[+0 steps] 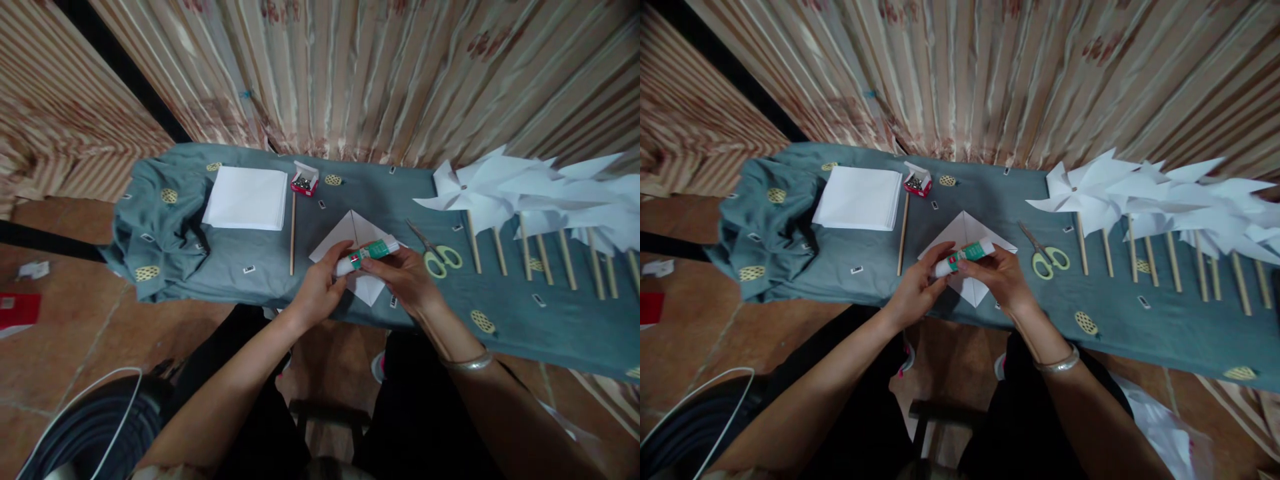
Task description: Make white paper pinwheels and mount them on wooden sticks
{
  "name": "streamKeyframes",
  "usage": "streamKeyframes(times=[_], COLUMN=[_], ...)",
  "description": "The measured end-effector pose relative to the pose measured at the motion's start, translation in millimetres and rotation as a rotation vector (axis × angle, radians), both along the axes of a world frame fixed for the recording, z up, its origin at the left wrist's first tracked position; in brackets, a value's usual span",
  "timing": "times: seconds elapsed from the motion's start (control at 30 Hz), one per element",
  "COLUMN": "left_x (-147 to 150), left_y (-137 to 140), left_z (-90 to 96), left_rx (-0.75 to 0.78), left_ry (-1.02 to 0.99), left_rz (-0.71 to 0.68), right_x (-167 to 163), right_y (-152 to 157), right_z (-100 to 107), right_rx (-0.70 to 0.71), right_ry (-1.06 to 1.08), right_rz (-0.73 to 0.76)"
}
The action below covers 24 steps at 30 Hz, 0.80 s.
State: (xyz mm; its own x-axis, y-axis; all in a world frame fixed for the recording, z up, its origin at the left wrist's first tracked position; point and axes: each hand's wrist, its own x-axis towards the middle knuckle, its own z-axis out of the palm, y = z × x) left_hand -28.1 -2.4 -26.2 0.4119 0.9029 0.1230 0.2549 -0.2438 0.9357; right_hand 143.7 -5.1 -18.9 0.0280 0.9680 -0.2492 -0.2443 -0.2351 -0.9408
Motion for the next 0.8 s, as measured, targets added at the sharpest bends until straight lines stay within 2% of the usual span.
streamKeyframes(times=[0.17,0.47,0.6,0.67,0.8], left_x=[-2.4,-4.9,-14.9,-27.2,-65.1], left_y=[-1.6,-5.1,-1.8,4.4,18.8], left_z=[-1.4,-1.7,0.0,0.7,-2.1], left_rx=[0.126,0.172,0.187,0.183,0.091], left_ry=[0.062,0.047,0.073,0.095,0.157], left_rz=[0.024,0.069,0.073,0.165,0.442], right_x=[-7.6,-29.2,-25.0,-14.1,17.9], right_y=[0.0,-6.9,-7.0,-4.2,0.1], right_z=[-4.2,-11.0,-7.2,-6.6,-8.3], right_rx=[-0.003,0.013,0.078,0.145,0.276], right_ry=[0.019,0.011,-0.094,-0.201,-0.484], right_rz=[-0.020,-0.028,0.069,0.066,-0.061])
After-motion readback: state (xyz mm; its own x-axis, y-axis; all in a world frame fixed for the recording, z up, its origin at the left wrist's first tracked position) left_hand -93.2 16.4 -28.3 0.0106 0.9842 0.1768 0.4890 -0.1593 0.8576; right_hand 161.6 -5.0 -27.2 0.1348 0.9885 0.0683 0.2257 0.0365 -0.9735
